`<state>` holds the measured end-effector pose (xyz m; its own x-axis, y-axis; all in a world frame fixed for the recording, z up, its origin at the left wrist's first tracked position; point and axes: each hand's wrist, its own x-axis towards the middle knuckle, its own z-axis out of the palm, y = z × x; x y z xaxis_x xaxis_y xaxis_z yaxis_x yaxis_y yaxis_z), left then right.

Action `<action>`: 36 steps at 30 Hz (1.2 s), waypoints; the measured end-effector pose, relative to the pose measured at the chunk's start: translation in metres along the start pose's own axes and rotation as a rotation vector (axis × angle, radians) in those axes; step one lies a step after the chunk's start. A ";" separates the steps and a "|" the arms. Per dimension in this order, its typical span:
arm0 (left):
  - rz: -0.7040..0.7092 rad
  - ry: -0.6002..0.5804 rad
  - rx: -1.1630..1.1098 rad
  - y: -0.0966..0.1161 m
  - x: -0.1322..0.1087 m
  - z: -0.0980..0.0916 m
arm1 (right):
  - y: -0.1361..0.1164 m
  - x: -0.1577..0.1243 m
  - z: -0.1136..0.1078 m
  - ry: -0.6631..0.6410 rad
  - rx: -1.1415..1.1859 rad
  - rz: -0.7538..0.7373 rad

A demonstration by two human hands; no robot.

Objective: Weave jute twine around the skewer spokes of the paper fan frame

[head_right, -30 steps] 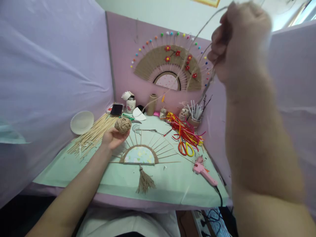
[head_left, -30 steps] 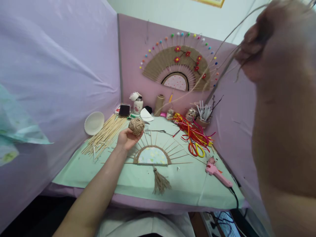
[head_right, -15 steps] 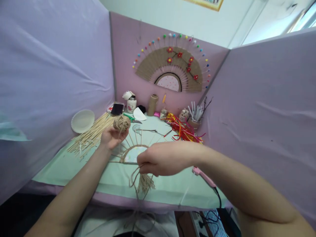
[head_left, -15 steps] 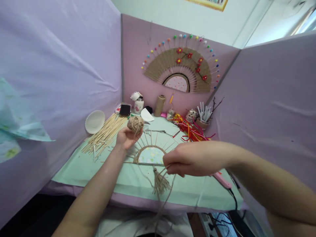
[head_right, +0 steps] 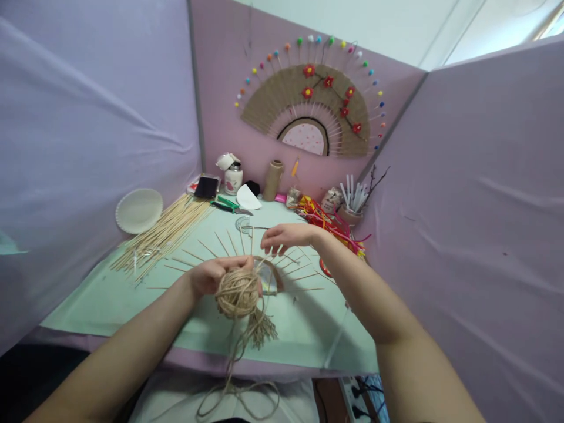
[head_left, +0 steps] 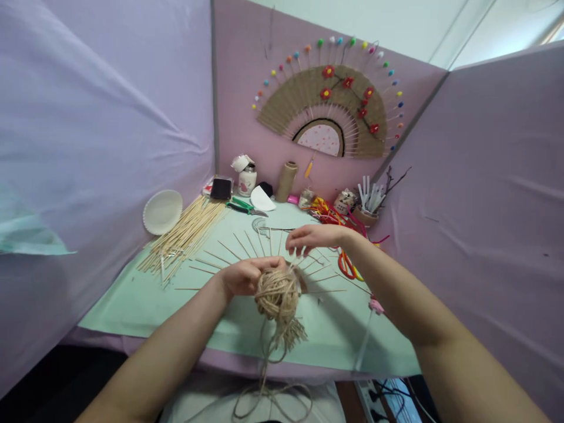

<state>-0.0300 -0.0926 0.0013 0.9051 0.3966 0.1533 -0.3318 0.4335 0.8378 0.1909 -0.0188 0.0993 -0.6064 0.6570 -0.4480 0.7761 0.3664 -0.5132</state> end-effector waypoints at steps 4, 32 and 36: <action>0.000 -0.045 0.031 -0.003 0.000 0.000 | 0.037 0.044 -0.005 0.366 -0.222 0.239; -0.012 0.064 -0.049 -0.005 0.001 0.001 | 0.096 0.075 -0.138 0.933 -0.518 0.693; -0.038 0.106 -0.038 -0.004 0.001 -0.001 | 0.068 0.072 -0.123 0.931 -0.470 0.514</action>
<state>-0.0286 -0.0929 -0.0025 0.8846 0.4620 0.0637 -0.3096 0.4795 0.8211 0.2209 0.1348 0.1224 0.0093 0.9579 0.2868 0.9998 -0.0044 -0.0176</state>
